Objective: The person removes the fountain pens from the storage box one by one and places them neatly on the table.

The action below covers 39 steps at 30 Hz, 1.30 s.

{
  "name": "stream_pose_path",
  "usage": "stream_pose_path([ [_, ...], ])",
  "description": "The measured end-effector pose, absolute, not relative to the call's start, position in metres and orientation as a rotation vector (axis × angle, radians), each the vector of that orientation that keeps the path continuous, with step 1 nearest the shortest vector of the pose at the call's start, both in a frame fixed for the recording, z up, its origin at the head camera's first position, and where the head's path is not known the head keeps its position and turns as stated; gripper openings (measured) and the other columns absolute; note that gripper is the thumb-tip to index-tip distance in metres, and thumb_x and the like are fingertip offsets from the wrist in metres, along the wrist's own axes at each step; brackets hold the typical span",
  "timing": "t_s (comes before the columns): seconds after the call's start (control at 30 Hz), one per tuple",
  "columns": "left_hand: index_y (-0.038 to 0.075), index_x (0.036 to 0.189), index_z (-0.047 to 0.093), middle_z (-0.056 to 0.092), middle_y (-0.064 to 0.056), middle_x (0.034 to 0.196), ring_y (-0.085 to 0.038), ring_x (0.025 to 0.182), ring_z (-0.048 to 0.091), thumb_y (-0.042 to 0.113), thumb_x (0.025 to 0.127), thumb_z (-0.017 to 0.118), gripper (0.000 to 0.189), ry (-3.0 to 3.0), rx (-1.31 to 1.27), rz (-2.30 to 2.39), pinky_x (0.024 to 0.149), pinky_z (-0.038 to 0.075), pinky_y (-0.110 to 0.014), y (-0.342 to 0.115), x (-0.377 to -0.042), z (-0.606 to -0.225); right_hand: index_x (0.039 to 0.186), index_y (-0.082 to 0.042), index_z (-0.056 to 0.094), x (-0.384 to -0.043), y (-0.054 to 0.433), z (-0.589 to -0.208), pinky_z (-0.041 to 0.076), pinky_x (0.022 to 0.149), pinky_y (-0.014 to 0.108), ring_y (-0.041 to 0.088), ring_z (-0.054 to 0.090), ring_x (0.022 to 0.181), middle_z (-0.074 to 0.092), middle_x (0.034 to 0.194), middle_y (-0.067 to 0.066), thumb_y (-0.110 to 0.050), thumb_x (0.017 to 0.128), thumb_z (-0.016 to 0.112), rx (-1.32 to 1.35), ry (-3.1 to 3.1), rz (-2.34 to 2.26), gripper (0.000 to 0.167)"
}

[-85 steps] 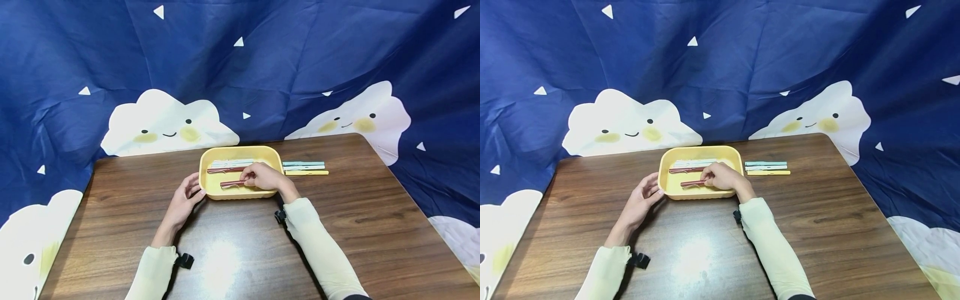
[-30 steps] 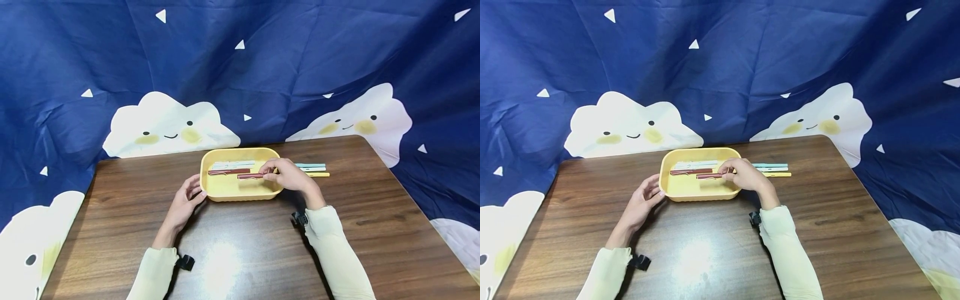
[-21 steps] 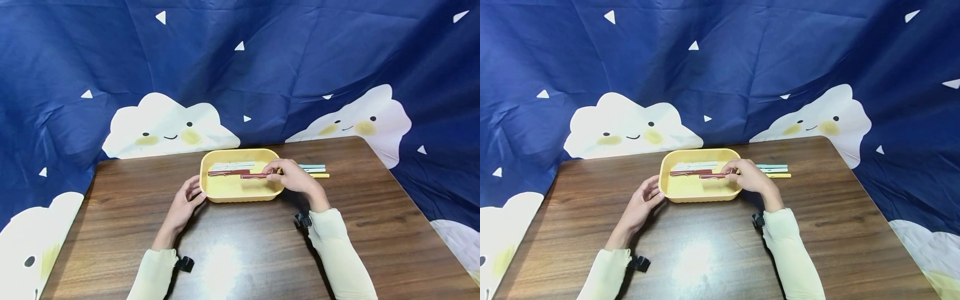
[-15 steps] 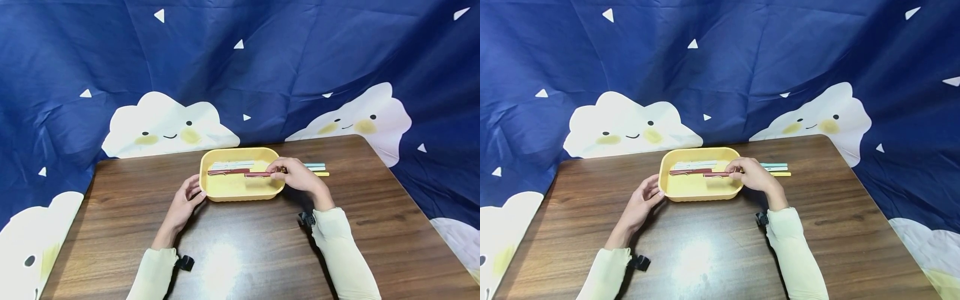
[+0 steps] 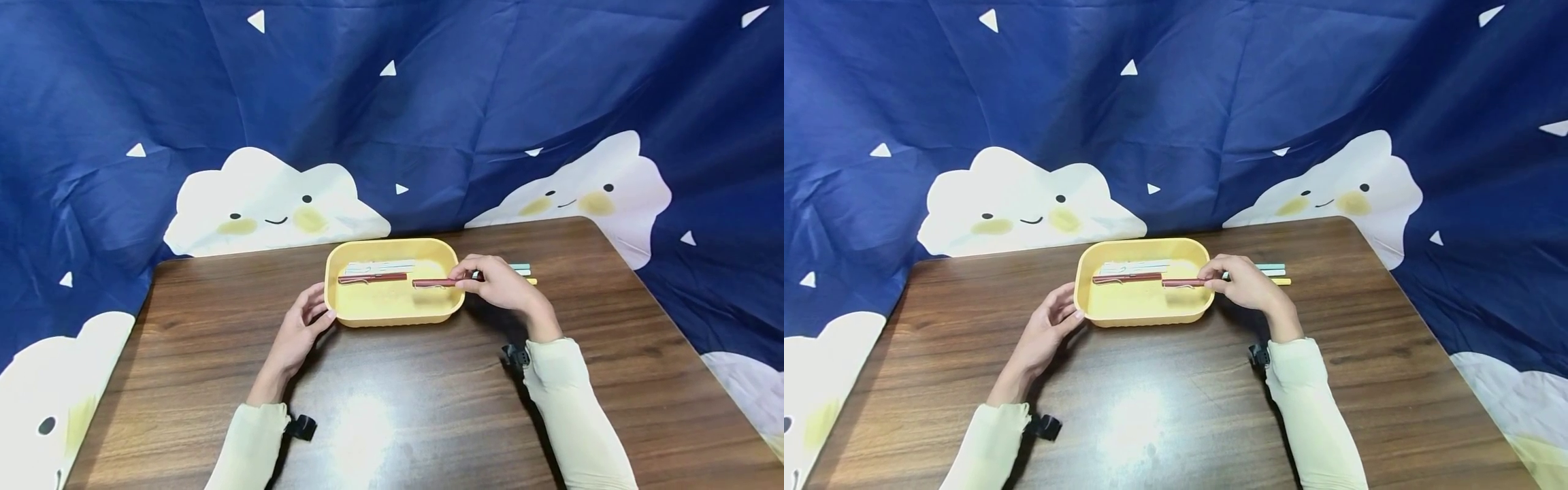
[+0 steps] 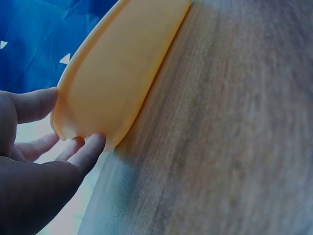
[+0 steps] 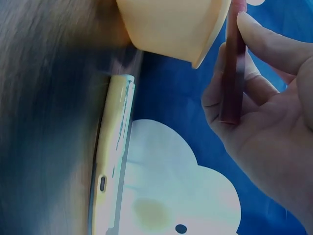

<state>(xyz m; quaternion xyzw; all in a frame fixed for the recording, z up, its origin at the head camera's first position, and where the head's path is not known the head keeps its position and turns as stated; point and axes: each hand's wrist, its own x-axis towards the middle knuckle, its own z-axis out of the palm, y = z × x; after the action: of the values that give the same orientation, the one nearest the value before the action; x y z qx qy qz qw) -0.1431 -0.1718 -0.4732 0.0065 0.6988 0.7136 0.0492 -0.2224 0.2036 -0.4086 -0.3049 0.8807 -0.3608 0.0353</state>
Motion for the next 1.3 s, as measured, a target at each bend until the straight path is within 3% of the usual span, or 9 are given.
stream_pose_path([
  [0.23,0.002,0.151,0.039,0.048,-0.023,0.143,-0.035,0.129,0.050,-0.003,0.097,0.063,0.059,2.126,0.019,2.179,0.092,0.048,-0.019,-0.172,-0.143,-0.472,0.099,-0.008,0.077,-0.221,0.209,-0.406,0.045,0.075,0.041,0.019,0.056,0.085,0.069,0.090,-0.001,0.000,0.091,0.073,-0.930,2.715,-1.125,0.012],
  [0.77,0.002,0.151,0.039,0.048,-0.024,0.143,-0.036,0.129,0.050,-0.003,0.097,0.063,0.059,2.144,0.045,2.177,0.093,0.047,-0.019,-0.173,-0.143,-0.474,0.100,-0.008,0.077,-0.214,0.228,-0.407,0.043,0.075,0.028,0.017,0.056,0.084,0.064,0.087,-0.001,0.001,0.091,0.072,-0.845,2.752,-1.127,0.014],
  [1.3,0.002,0.151,0.039,0.048,-0.022,0.144,-0.035,0.129,0.049,-0.002,0.097,0.063,0.060,2.137,0.042,2.177,0.094,0.047,-0.020,-0.174,-0.143,-0.474,0.098,-0.008,0.076,-0.215,0.242,-0.410,0.044,0.072,0.032,0.016,0.055,0.080,0.063,0.084,0.000,0.003,0.089,0.073,-0.828,2.779,-1.112,0.014],
])
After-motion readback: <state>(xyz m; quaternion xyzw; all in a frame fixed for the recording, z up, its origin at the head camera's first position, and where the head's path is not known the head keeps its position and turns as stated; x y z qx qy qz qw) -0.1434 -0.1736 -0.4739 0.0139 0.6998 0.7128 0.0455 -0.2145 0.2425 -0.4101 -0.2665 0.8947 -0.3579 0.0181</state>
